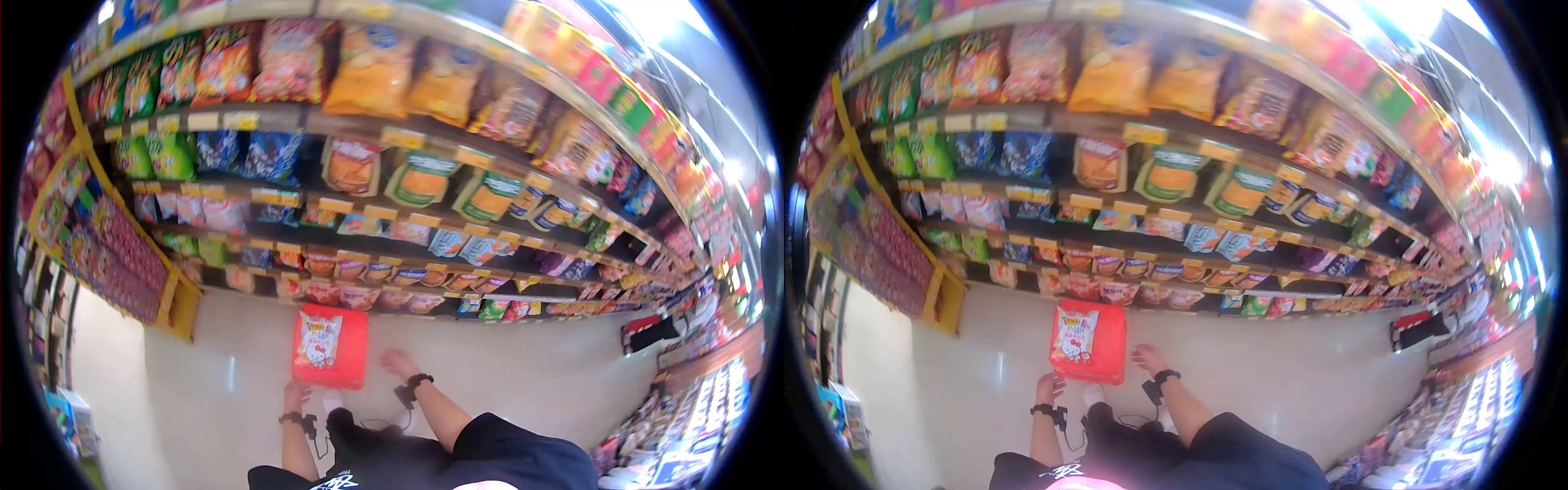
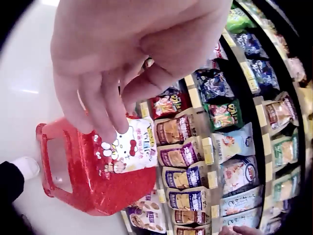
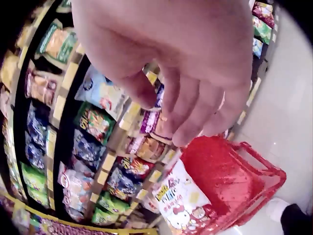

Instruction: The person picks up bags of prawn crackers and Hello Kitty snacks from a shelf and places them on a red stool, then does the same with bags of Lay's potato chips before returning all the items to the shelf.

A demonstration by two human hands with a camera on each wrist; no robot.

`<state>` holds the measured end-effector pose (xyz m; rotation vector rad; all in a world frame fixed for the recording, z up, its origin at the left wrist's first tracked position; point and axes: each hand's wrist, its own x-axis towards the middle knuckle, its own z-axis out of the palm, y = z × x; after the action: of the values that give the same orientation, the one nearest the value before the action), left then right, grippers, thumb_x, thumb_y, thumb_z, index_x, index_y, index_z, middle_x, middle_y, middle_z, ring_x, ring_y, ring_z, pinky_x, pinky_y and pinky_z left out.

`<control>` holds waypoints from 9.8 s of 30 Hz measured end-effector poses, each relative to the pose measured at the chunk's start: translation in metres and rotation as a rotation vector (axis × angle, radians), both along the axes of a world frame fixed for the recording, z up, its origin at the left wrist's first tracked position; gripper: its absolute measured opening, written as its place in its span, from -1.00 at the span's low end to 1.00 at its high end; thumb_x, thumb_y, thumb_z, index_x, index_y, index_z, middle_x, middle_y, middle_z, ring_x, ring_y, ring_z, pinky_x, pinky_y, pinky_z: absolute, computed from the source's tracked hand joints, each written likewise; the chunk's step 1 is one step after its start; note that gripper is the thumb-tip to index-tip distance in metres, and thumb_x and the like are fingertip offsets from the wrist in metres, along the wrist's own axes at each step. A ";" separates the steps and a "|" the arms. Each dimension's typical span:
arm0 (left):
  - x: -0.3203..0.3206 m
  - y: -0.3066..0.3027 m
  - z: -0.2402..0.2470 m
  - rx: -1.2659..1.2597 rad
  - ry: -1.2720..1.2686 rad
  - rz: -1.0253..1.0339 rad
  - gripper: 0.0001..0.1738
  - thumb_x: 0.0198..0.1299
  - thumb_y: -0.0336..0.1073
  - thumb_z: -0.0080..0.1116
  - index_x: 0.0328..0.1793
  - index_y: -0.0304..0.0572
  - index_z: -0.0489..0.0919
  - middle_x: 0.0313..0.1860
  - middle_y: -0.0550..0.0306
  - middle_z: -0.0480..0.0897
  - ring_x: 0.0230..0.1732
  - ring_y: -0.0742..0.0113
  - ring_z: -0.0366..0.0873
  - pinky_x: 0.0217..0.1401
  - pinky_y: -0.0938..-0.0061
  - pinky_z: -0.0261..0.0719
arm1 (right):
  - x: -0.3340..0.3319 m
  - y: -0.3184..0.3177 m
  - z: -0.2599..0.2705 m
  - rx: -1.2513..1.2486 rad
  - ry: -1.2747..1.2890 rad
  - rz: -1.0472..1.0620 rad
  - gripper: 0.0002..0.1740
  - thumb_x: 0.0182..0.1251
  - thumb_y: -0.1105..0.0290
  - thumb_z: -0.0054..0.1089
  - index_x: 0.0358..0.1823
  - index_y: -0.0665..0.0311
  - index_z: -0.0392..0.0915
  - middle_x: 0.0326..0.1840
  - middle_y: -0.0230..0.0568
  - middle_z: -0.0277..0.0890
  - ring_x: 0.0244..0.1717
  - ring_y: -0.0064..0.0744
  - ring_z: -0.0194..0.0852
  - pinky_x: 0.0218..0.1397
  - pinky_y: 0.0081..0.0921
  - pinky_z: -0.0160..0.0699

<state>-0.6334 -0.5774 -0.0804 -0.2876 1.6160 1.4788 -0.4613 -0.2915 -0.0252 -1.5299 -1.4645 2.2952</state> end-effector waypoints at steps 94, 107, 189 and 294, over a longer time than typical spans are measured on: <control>0.257 0.784 0.475 0.384 1.163 0.025 -0.28 0.11 -0.51 0.11 0.40 -0.21 0.10 -0.50 0.24 0.49 -0.58 0.63 0.33 -0.54 0.76 0.28 | 0.227 0.638 0.425 1.082 0.766 0.069 -0.46 0.02 0.50 0.27 0.06 0.30 0.27 -0.23 -0.21 0.37 -0.28 -0.44 0.46 -0.29 -0.58 0.48; 0.255 0.781 0.467 0.365 1.270 -0.052 -0.36 0.17 -0.51 0.02 0.39 -0.30 0.09 -0.44 0.18 0.51 -0.58 0.61 0.32 -0.55 0.73 0.29 | 0.229 0.627 0.422 1.211 0.759 0.018 -0.38 0.01 0.47 0.32 0.11 0.30 0.23 -0.20 -0.20 0.39 -0.31 -0.45 0.49 -0.33 -0.61 0.47; 0.464 0.375 0.319 0.393 0.495 0.197 -0.24 -0.13 -0.40 0.35 0.28 -0.31 0.30 0.05 0.11 0.53 0.04 0.34 0.49 0.06 0.43 0.50 | 0.256 0.360 0.320 0.476 0.961 0.897 -0.51 0.07 0.46 0.30 0.04 0.39 0.36 -0.04 -0.19 0.50 -0.01 -0.48 0.45 0.09 -0.47 0.39; 0.026 0.024 0.096 0.483 0.046 0.197 -0.83 0.16 -0.34 0.15 -0.14 -0.18 0.52 -0.26 0.19 0.59 -0.21 0.44 0.53 -0.16 0.54 0.48 | -0.033 0.056 0.154 0.721 0.211 0.314 -0.84 0.17 0.42 0.24 -0.24 0.32 0.56 -0.38 -0.42 0.48 -0.41 -0.68 0.38 -0.39 -0.72 0.36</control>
<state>-0.6073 -0.5537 0.0153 -0.1396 1.2387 1.9836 -0.4939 -0.2352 0.1286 -0.8773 -2.2321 1.6468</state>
